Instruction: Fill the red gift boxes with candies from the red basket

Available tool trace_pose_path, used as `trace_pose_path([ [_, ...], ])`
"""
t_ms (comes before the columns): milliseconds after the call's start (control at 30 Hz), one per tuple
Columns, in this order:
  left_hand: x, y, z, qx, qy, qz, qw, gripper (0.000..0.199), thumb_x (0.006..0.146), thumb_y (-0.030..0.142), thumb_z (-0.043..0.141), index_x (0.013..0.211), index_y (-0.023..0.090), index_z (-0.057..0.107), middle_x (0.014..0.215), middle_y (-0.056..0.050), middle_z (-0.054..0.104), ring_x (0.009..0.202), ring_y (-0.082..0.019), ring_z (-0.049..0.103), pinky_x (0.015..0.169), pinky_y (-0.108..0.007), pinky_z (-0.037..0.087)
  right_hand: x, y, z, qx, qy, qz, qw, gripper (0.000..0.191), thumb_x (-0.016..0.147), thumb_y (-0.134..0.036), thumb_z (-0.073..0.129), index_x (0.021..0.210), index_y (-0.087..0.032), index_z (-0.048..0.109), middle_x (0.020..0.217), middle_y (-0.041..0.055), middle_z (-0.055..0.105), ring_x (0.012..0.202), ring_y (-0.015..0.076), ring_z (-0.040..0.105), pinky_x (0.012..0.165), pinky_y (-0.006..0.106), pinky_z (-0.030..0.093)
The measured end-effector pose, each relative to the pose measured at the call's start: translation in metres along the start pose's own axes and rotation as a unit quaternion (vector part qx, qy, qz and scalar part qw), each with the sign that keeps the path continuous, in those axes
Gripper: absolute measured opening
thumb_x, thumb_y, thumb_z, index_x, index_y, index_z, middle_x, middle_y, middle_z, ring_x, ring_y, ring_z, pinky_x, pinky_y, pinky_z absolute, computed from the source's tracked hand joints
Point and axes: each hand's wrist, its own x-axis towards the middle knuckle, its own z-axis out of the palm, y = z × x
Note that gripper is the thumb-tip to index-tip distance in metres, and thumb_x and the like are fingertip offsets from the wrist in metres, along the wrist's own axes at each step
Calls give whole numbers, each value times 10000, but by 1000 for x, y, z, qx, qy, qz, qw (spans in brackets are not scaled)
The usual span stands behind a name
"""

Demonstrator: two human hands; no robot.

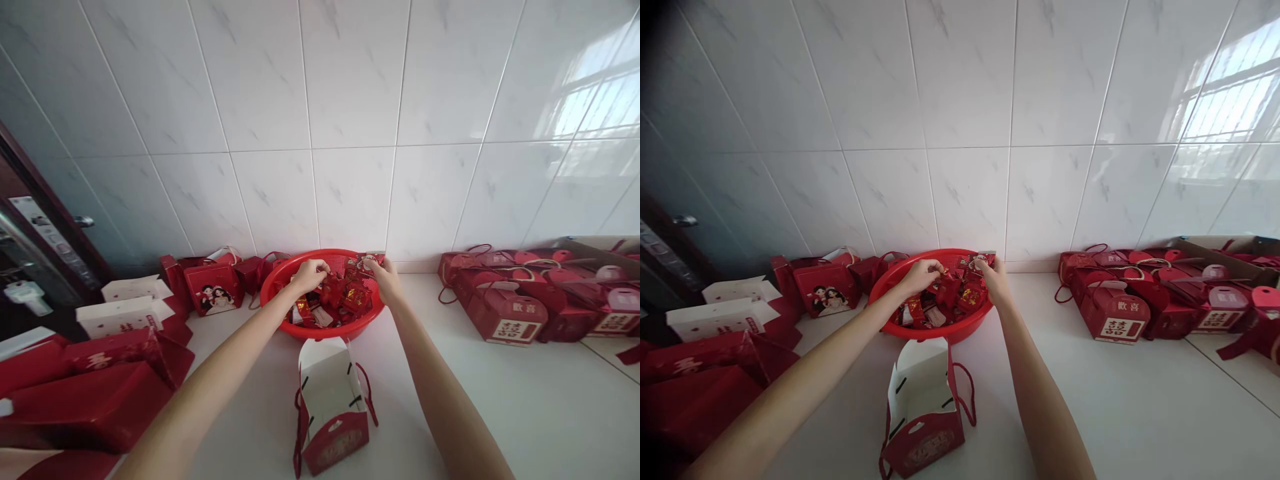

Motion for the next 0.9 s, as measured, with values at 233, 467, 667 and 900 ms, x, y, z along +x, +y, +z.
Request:
trace_pose_path([
  [233, -1, 7, -4, 47, 15, -22, 999, 197, 809, 135, 495, 831, 158, 690, 875, -61, 749, 812, -193, 684, 738, -282, 518, 0, 0, -1, -1, -12, 6, 1000, 266, 591, -394, 762, 733, -196, 656, 718, 11, 706, 711, 192, 658, 658, 302, 524],
  [467, -8, 13, -9, 142, -70, -79, 984, 191, 844, 186, 535, 819, 163, 723, 785, -73, 761, 770, -209, 722, 694, -266, 532, -1, 0, -1, 11, -19, 0, 1000, 272, 592, -390, 774, 736, -193, 653, 713, 11, 704, 699, 188, 654, 657, 308, 525],
  [667, -14, 15, -13, 279, -146, -136, 939, 189, 548, 187, 805, 724, 195, 736, 900, -118, 764, 943, -333, 711, 789, -341, 530, -1, -1, 0, 7, -19, 4, 1000, 287, 573, -398, 782, 719, -198, 636, 695, 2, 692, 684, 181, 643, 649, 304, 520],
  [900, -13, 19, -8, 292, -181, -141, 929, 153, 506, 98, 759, 607, 180, 679, 727, -94, 730, 828, -315, 705, 715, -327, 512, 0, -1, -1, -4, -16, 8, 1000, 286, 584, -401, 770, 748, -202, 645, 718, 6, 705, 708, 193, 655, 658, 311, 525],
])
